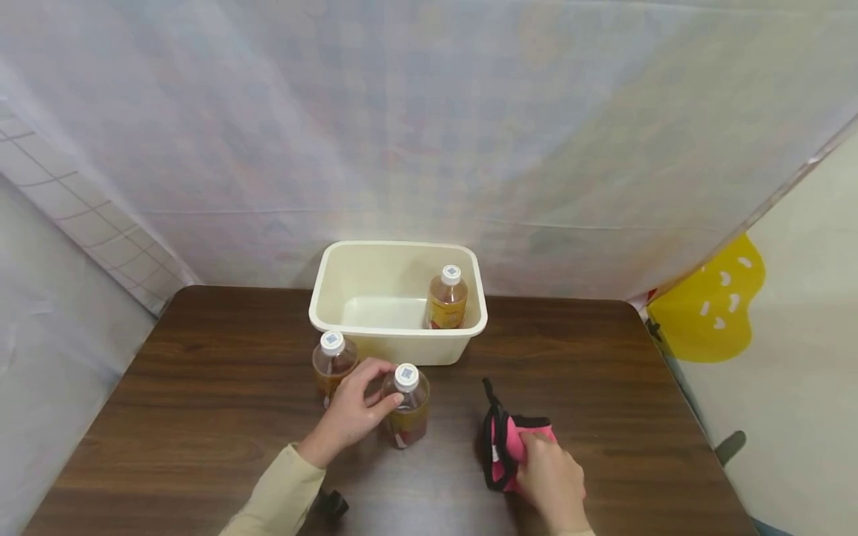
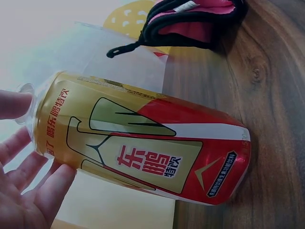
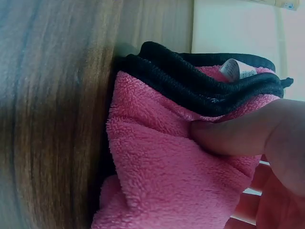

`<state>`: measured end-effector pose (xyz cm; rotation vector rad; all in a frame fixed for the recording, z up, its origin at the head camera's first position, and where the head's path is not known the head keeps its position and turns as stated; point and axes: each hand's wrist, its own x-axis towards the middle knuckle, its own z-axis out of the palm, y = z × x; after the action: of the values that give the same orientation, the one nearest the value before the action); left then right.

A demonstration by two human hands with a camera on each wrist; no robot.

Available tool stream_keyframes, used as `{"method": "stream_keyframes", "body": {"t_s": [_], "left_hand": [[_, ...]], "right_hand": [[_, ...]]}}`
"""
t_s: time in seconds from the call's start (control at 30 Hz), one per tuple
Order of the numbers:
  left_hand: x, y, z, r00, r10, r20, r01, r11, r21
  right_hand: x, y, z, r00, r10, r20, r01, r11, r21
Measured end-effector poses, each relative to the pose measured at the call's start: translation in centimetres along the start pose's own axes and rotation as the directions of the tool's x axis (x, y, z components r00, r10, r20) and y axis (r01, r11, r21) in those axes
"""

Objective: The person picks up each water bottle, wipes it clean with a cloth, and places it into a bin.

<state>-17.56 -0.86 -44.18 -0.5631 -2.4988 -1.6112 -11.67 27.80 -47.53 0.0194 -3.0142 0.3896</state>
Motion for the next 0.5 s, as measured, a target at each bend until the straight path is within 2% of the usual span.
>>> {"method": "stream_keyframes", "body": {"t_s": [0.27,0.5], "left_hand": [[0.01,-0.03,0.04,1.0,-0.002,-0.001,0.002,1.0,0.008],[0.03,-0.11,0.06,1.0,0.004,-0.002,-0.004,1.0,0.007]], "right_hand": [[0.64,0.04,0.69,0.995,0.011,0.103,-0.012,1.0,0.005],[0.82,-0.21,0.94,0.989,0.005,0.149,-0.004,1.0,-0.007]]}}
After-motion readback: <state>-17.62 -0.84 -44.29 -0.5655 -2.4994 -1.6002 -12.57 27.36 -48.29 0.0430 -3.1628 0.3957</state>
